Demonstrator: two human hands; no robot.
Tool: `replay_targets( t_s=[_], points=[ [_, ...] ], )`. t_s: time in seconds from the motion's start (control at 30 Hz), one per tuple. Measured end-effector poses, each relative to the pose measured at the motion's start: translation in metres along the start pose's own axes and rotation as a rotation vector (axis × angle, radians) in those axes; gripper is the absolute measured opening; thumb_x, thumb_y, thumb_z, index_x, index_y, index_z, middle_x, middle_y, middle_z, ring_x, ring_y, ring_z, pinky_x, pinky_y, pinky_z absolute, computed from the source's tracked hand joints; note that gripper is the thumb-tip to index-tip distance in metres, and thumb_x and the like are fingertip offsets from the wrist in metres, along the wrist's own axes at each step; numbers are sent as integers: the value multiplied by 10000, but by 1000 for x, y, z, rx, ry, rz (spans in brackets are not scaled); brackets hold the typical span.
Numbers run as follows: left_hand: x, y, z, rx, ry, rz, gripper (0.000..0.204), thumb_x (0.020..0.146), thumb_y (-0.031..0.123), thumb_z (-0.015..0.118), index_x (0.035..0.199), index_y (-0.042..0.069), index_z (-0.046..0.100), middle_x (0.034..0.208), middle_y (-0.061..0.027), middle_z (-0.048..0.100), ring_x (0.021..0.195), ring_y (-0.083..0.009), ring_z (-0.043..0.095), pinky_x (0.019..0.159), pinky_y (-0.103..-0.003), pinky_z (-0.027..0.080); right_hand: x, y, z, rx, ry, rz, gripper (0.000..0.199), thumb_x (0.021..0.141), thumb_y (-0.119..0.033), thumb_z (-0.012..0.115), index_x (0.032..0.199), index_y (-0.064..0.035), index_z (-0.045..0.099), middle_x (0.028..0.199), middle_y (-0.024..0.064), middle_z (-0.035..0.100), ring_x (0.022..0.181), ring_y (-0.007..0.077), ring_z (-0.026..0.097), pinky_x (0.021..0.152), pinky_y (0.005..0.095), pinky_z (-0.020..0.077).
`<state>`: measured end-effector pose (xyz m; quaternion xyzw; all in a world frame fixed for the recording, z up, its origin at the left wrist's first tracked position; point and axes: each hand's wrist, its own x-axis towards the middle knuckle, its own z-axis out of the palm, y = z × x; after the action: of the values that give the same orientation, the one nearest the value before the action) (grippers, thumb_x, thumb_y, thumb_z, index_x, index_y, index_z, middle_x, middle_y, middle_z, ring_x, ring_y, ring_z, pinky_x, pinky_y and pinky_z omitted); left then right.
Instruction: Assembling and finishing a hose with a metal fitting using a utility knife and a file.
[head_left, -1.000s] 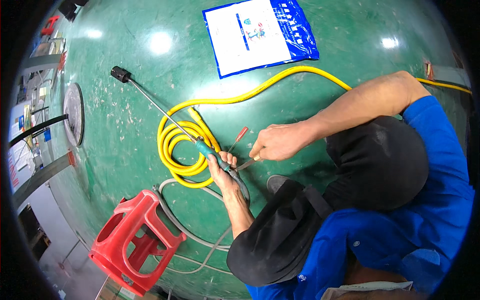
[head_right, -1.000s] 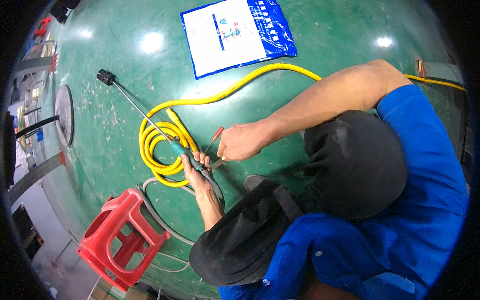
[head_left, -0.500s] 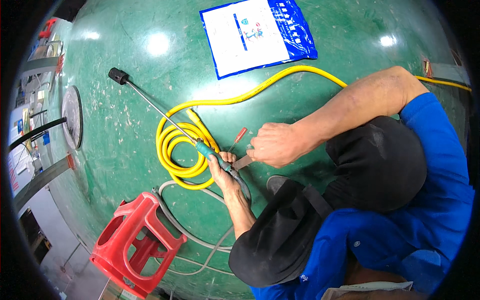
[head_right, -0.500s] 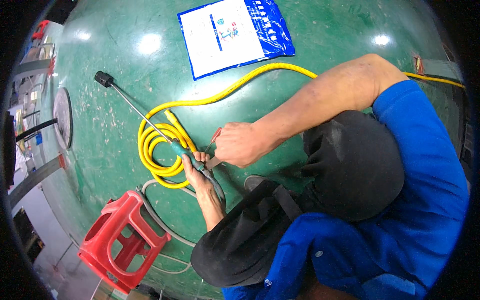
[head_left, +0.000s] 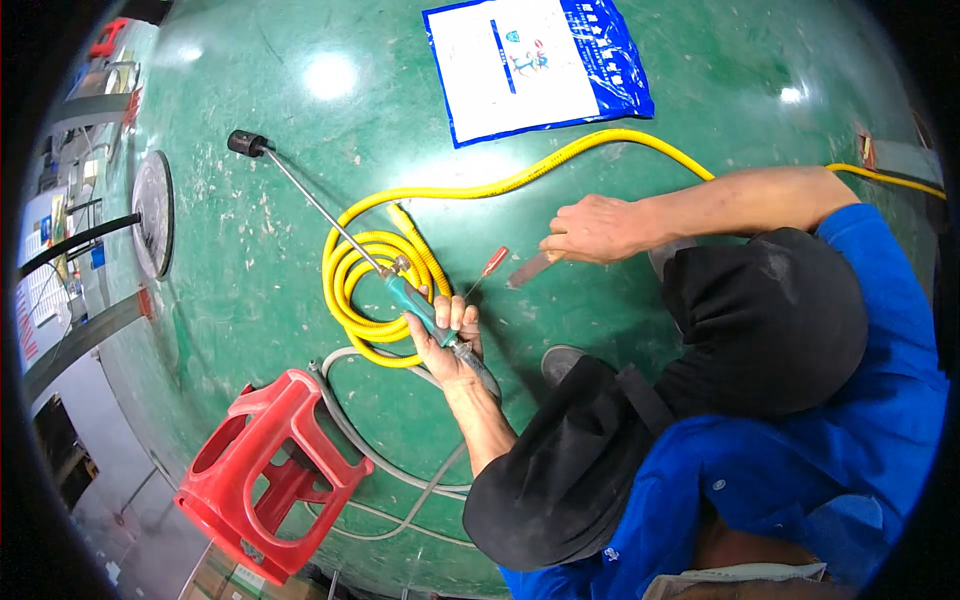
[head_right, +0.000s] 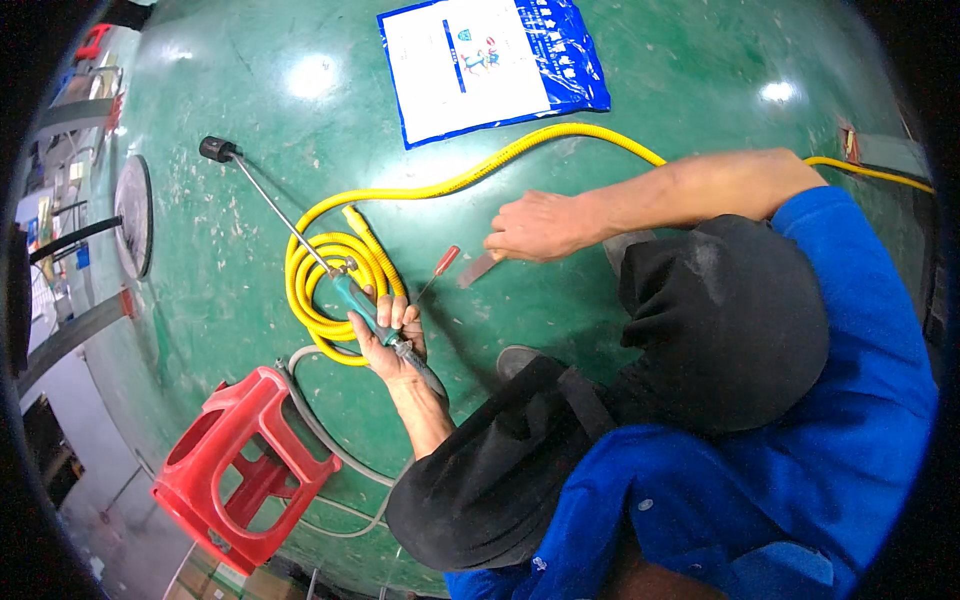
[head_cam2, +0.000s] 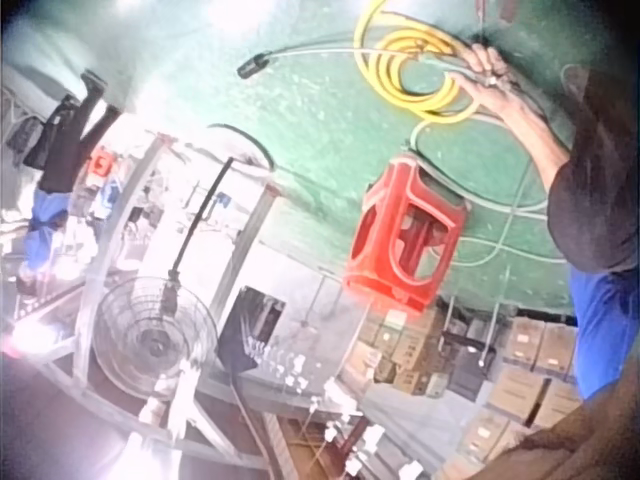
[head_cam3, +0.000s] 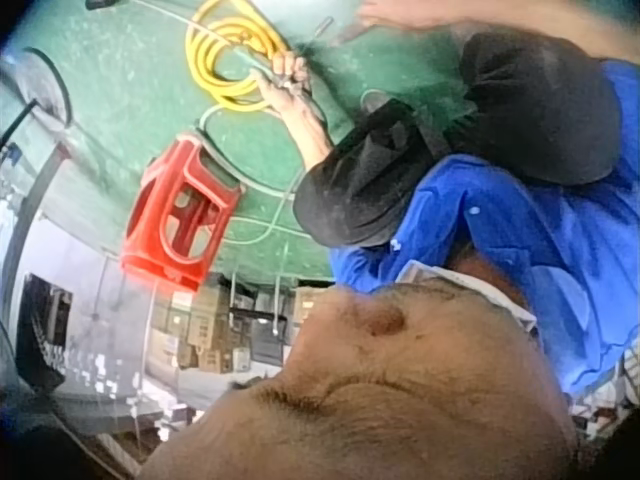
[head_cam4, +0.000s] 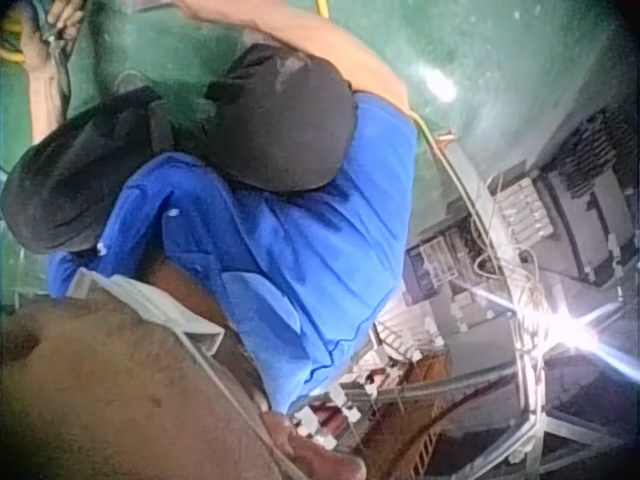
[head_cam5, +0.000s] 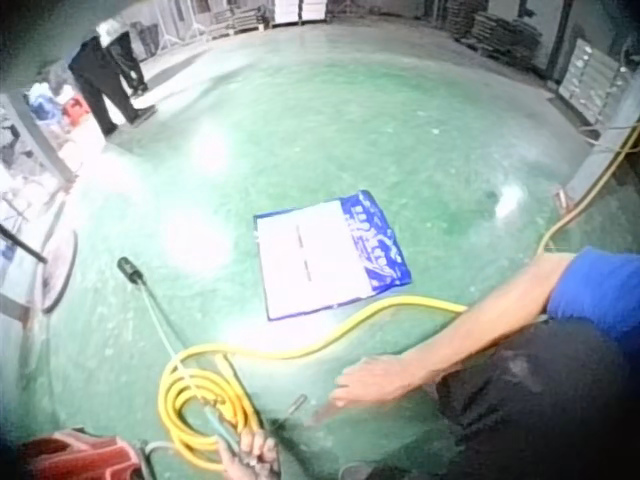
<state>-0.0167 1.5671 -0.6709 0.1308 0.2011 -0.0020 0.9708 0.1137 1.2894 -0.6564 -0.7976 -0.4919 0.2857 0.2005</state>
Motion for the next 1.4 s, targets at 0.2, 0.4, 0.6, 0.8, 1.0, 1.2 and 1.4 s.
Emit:
replay_targets(
  t_s=[0.2,0.4,0.6,0.8,1.0,1.2,1.4],
  points=[
    [0,2,19,-34,-44,-2,489,984,486,504,1224,62,536,704,32,370,644,-106,361,656,-284,351,-6,31,45,-301,137,-156,209,910,-230,566,1052,-92,634,966,124,595,901,304,592,740,447,506],
    [-6,-2,26,77,24,26,497,982,520,485,1196,75,535,692,36,377,641,-114,365,649,-285,359,35,-43,10,308,328,-284,378,820,-299,722,1094,-61,620,857,122,594,815,325,619,677,442,505],
    [-1,-5,27,182,111,69,494,986,529,471,1169,77,552,674,24,377,638,-127,381,611,-261,359,66,-96,-25,269,249,-430,275,824,-261,700,931,-24,610,806,130,617,765,311,642,651,428,520],
    [-4,-6,39,303,203,69,496,1002,531,432,1174,81,550,703,3,378,658,-128,378,608,-263,346,78,-103,-19,170,166,-386,222,811,-205,659,748,-1,598,750,142,619,711,310,659,625,423,537],
    [-7,-4,42,350,264,65,455,1005,504,451,1169,90,548,725,-9,433,674,-129,427,622,-255,373,79,-105,-27,91,198,-514,173,755,-143,619,719,24,597,693,164,602,689,325,659,579,424,535],
    [-7,-3,60,491,441,60,451,1012,498,439,1202,97,523,720,-9,449,672,-128,453,627,-254,383,90,-99,-36,-172,172,-709,141,766,-136,632,786,2,610,731,143,628,715,321,667,597,412,549],
    [-13,2,18,345,214,-112,529,1012,538,360,1310,123,495,800,-43,512,710,-201,500,727,-438,514,47,-24,4,-14,28,-442,482,801,-193,690,1256,-140,541,1072,110,575,1062,288,564,790,467,502]
  ],
)
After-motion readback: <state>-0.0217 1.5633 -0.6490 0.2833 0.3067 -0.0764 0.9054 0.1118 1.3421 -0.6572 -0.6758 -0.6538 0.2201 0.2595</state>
